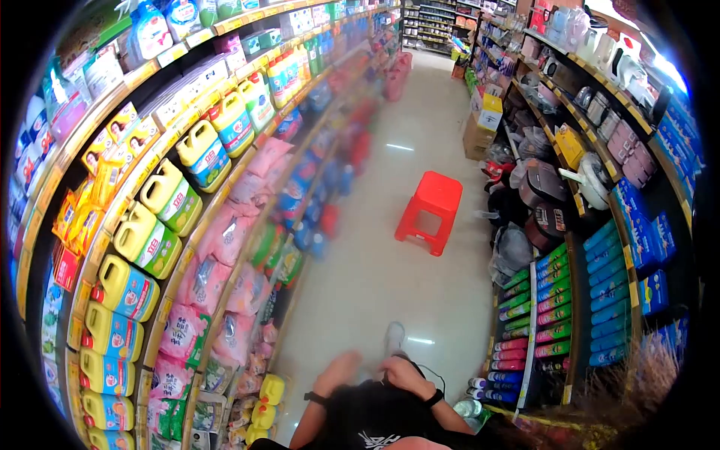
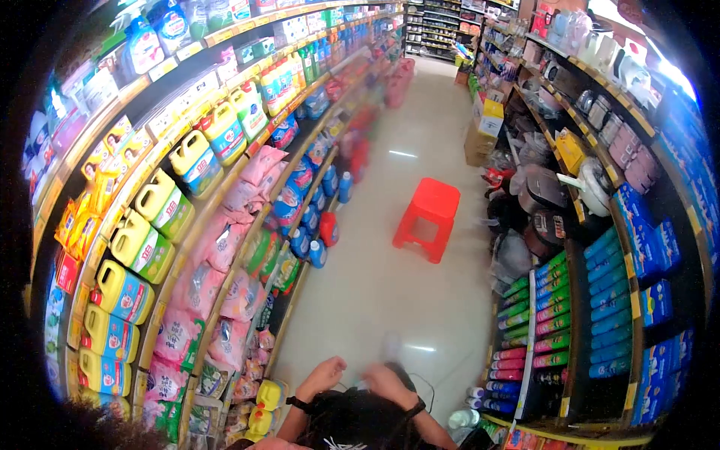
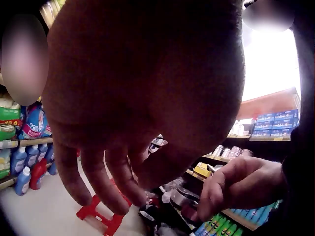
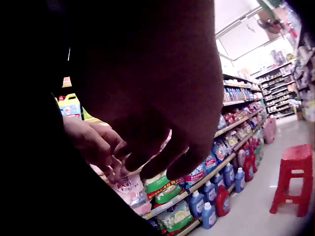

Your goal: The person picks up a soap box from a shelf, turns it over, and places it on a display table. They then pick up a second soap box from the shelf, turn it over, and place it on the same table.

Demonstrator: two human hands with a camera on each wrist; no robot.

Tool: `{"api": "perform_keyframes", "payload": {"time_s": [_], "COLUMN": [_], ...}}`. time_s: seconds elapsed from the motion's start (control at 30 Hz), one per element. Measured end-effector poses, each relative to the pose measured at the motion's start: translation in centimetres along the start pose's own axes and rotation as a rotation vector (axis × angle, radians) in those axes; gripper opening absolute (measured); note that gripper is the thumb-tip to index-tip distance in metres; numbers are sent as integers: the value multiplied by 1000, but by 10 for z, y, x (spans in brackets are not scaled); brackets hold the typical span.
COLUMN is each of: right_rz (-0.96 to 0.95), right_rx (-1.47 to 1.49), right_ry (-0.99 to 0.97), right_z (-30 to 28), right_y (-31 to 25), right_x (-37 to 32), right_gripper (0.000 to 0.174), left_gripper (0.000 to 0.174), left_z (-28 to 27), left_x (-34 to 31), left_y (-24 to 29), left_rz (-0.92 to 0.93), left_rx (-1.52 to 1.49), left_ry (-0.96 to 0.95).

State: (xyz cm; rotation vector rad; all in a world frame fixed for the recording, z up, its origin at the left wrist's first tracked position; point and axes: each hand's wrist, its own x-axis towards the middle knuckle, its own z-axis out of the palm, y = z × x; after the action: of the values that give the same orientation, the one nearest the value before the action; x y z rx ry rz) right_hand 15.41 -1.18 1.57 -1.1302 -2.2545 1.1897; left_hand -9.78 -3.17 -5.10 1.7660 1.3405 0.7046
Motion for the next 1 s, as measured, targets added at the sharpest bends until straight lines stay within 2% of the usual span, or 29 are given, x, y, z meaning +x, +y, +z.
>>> {"api": "perform_keyframes", "payload": {"time_s": [0.1, 0.2, 0.4, 0.5, 0.6, 0.7, 0.8, 0.9, 1.0], "right_rz": [12, -52, -129, -96, -91, -101, -14, -16, -18], "right_rx": [8, -108, -37, -44, -36, -81, -39, -87, -75], "right_ry": [4, -60, -48, -64, -6, -73, 37, 62, 78], "right_z": [-10, -39, -99, -130, -161, -194, -221, -238, -250], "right_y": [12, 25, 73, 99, 126, 153, 174, 189, 202], "right_x": [31, 67, 145, 182, 211, 238, 264, 291, 315], "right_gripper": [23, 21, 21, 22, 21, 21, 22, 23, 20], "left_gripper": [22, 22, 23, 30, 23, 23, 24, 25, 27], "left_z": [-9, -21, -51, -68, -63, -57, -69, -77, -99], "left_x": [28, 61, 153, 211, 270, 326, 378, 408, 435], "left_y": [1, 6, 5, 19, 9, -3, 27, 46, 59], "left_rz": [-66, -89, -77, -237, -94, 143, 95, 106, -8], "left_rx": [20, 14, 43, 10, 68, 179, 120, 118, 74], "left_ry": [-59, -43, 3, -121, -75, -9, -36, 7, -105]}}
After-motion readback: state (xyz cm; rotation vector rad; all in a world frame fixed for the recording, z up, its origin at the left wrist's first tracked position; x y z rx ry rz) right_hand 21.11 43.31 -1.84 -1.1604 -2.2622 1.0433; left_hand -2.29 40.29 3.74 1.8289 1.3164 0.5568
